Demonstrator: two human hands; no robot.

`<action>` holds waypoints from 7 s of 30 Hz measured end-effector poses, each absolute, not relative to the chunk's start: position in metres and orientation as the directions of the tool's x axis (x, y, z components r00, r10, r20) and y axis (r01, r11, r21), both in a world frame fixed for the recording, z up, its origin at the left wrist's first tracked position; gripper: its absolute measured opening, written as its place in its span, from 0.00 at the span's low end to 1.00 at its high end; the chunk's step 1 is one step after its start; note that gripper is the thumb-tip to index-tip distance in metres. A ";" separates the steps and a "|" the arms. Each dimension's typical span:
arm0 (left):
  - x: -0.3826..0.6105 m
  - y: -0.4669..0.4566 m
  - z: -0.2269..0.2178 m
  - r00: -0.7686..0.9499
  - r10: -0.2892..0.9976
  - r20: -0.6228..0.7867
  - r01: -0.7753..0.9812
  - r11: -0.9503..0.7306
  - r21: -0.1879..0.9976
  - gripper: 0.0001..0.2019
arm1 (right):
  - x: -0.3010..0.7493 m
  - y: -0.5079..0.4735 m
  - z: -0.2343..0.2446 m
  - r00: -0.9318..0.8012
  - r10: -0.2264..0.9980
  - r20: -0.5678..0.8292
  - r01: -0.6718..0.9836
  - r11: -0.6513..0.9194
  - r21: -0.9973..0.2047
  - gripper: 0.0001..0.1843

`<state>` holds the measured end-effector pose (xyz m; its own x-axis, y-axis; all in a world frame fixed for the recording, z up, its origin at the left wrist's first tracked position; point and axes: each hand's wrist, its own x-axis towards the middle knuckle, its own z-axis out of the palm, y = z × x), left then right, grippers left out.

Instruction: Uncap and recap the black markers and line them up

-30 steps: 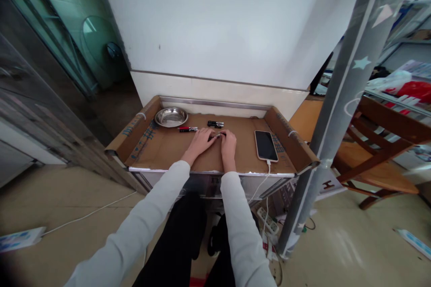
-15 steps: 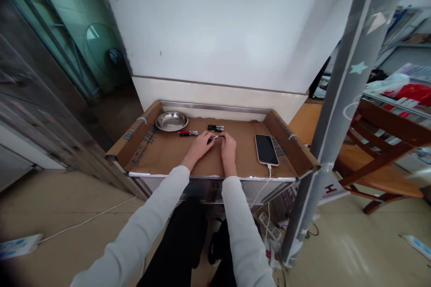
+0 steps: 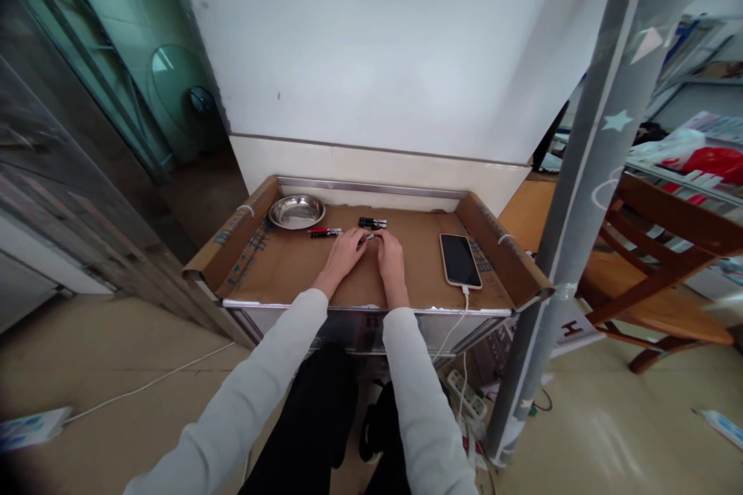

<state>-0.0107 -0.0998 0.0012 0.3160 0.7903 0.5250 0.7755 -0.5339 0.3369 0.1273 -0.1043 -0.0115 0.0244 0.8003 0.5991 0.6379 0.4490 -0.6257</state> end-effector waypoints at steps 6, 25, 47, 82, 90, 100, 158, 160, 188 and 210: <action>-0.012 -0.107 0.005 0.175 0.799 0.575 0.809 -0.450 0.379 0.10 | 0.124 -0.107 -0.010 -0.216 0.788 0.577 0.593 0.575 -0.563 0.41; -0.019 -0.109 -0.009 -0.282 0.825 0.489 0.873 0.010 0.487 0.11 | 0.112 -0.096 -0.009 0.114 0.940 0.321 0.979 -0.052 -0.196 0.26; 0.011 -0.061 -0.011 0.240 0.845 0.477 0.917 -0.359 0.174 0.13 | 0.125 -0.073 -0.011 0.213 0.857 0.468 0.942 -0.052 -0.332 0.13; 0.009 -0.059 -0.009 0.224 0.864 0.451 0.909 -0.352 0.224 0.10 | 0.127 -0.067 -0.017 0.062 0.897 0.438 0.961 0.066 -0.270 0.14; 0.007 -0.062 -0.005 0.301 0.859 0.415 0.876 -0.421 0.237 0.11 | 0.129 -0.065 -0.018 0.006 0.896 0.444 0.946 0.139 -0.293 0.13; 0.004 -0.062 -0.001 0.312 0.851 0.423 0.804 -0.473 0.359 0.09 | 0.130 -0.063 -0.020 -0.061 0.886 0.459 0.893 0.254 -0.371 0.15; -0.003 -0.086 0.012 0.107 0.820 0.562 0.849 -0.369 0.378 0.12 | 0.125 -0.078 -0.018 0.055 0.830 0.556 0.545 0.442 -0.713 0.39; -0.009 -0.099 0.016 0.044 0.833 0.552 0.854 -0.318 0.411 0.12 | 0.127 -0.076 -0.019 0.088 0.836 0.541 0.589 0.394 -0.706 0.38; -0.047 -0.147 -0.007 0.316 0.861 0.398 0.851 -0.443 0.281 0.14 | 0.110 -0.073 -0.016 0.163 0.885 0.437 0.971 -0.064 -0.232 0.23; 0.028 -0.061 -0.007 0.127 0.887 0.444 0.944 -0.246 0.220 0.16 | 0.112 -0.066 -0.011 0.217 0.865 0.452 0.971 -0.143 -0.191 0.13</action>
<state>0.0282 -0.0615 -0.0073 0.1274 0.8868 0.4442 0.9441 -0.2458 0.2199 0.1123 -0.0660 -0.0105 0.2169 0.8654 0.4518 0.9710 -0.1434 -0.1914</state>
